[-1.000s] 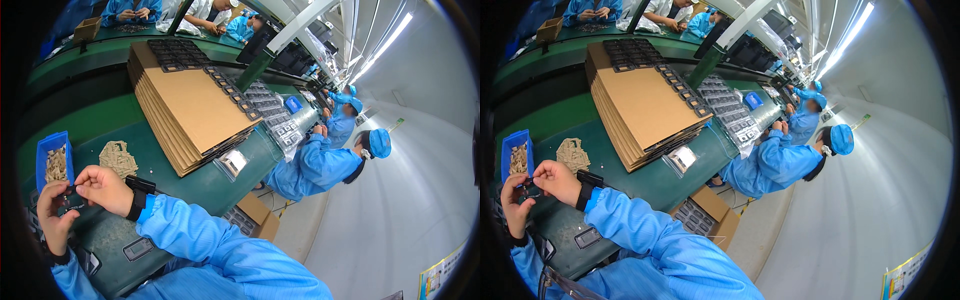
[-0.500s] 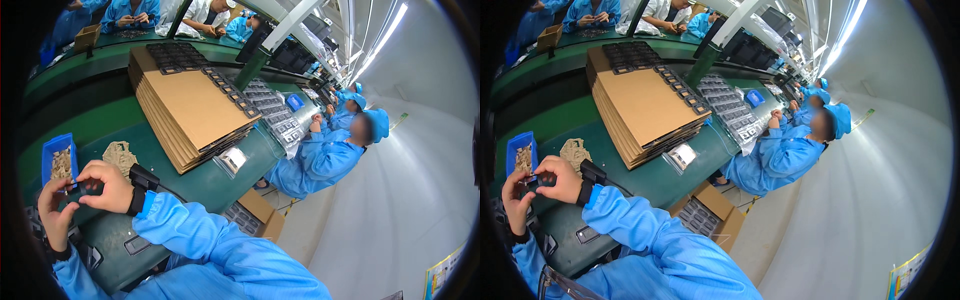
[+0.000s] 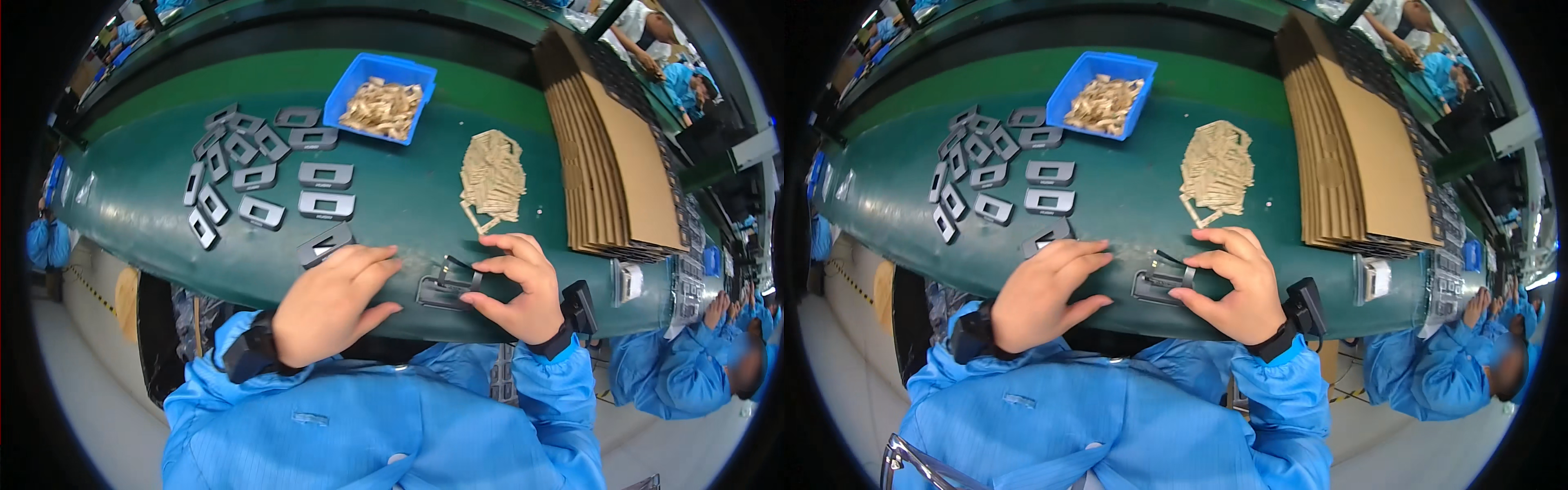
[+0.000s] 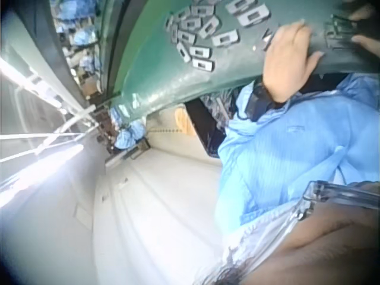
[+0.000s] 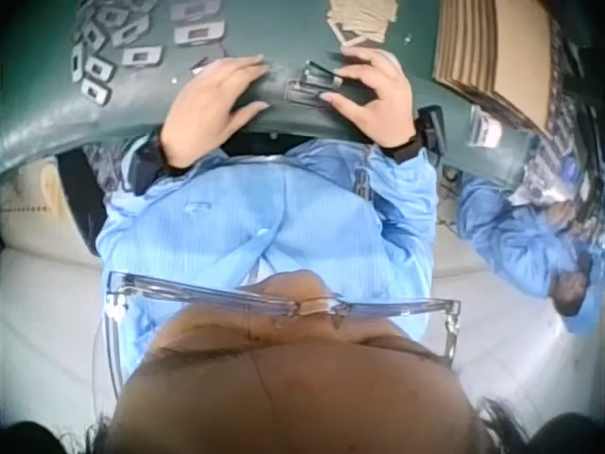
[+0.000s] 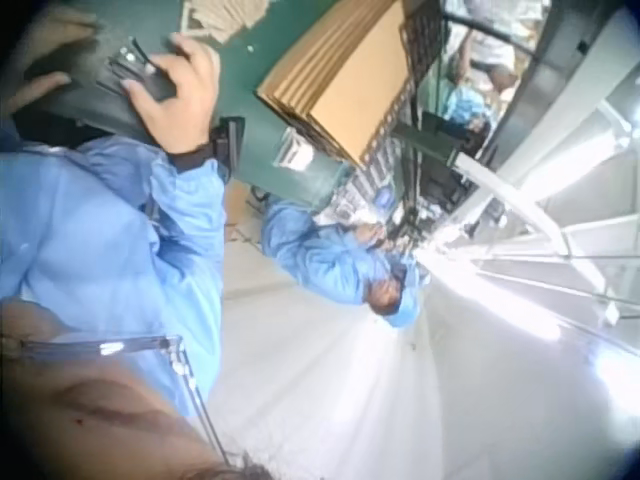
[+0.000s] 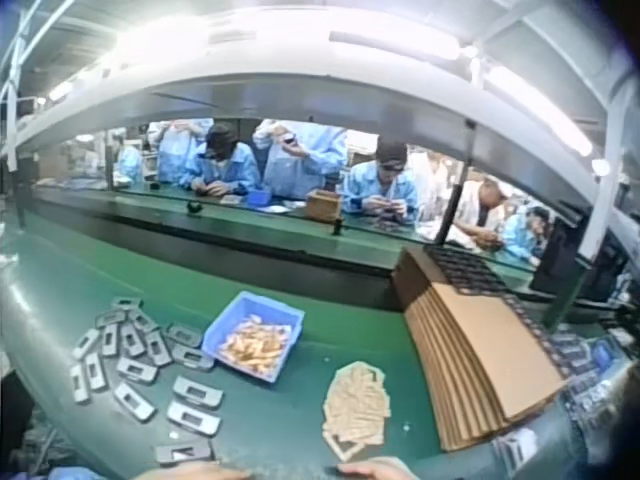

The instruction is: Manually assembling small plastic and metal housing components on a production line.

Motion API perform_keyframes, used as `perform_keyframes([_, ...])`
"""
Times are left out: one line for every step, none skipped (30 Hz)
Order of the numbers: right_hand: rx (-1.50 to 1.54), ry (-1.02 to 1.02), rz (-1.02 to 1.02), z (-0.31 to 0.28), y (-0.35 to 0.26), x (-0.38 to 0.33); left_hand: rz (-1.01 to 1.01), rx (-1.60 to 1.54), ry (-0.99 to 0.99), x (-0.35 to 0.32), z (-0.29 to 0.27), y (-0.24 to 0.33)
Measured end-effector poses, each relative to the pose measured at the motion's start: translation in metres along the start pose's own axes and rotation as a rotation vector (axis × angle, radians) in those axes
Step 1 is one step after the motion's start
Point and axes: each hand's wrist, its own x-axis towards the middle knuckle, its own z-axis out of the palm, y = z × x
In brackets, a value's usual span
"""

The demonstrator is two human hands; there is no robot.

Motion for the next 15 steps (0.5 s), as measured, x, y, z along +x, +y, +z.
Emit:
perform_keyframes([-0.005, -0.018, -0.041, 0.005, 0.002, 0.001, -0.003, -0.019, 0.011, -0.002, 0.009, -0.002])
perform_keyframes([-0.014, -0.036, -0.081, 0.009, 0.003, 0.001, -0.020, -0.022, 0.004, -0.002, 0.018, -0.004])
perform_keyframes([-0.006, -0.046, -0.076, 0.012, 0.004, 0.002, 0.023, -0.056, 0.016, -0.001, 0.025, -0.005])
perform_keyframes([-0.022, -0.051, -0.086, 0.014, 0.004, 0.003, 0.067, -0.092, 0.030, 0.000, 0.032, -0.007])
perform_keyframes([-0.039, -0.057, -0.095, 0.016, 0.005, 0.002, 0.058, -0.099, 0.026, 0.000, 0.037, -0.008])
perform_keyframes([-0.022, -0.068, -0.095, 0.019, 0.005, 0.000, 0.062, -0.115, 0.041, 0.000, 0.040, -0.010])
perform_keyframes([-0.015, -0.075, -0.092, 0.021, 0.005, -0.002, 0.067, -0.130, 0.056, 0.000, 0.043, -0.012])
perform_keyframes([-0.030, -0.080, -0.090, 0.021, 0.005, -0.003, 0.062, -0.137, 0.065, 0.000, 0.046, -0.016])
perform_keyframes([-0.049, -0.085, -0.084, 0.021, 0.004, -0.006, 0.056, -0.143, 0.059, 0.000, 0.046, -0.018])
perform_keyframes([-0.052, -0.056, -0.081, 0.018, 0.005, -0.007, 0.074, -0.160, 0.063, 0.001, 0.046, -0.020])
perform_keyframes([-0.056, -0.027, -0.078, 0.014, 0.007, -0.009, 0.093, -0.175, 0.066, 0.002, 0.046, -0.021])
perform_keyframes([-0.040, 0.028, -0.057, 0.010, 0.011, -0.013, 0.092, -0.184, 0.058, 0.004, 0.046, -0.019])
perform_keyframes([-0.030, 0.091, -0.043, 0.007, 0.018, -0.018, 0.118, -0.174, 0.052, 0.007, 0.044, -0.016])
perform_keyframes([0.090, 0.181, -0.009, 0.008, 0.028, -0.024, 0.145, -0.164, 0.045, 0.010, 0.044, -0.013])
perform_keyframes([0.207, 0.272, 0.025, 0.009, 0.036, -0.028, 0.148, -0.172, 0.039, 0.013, 0.047, -0.013])
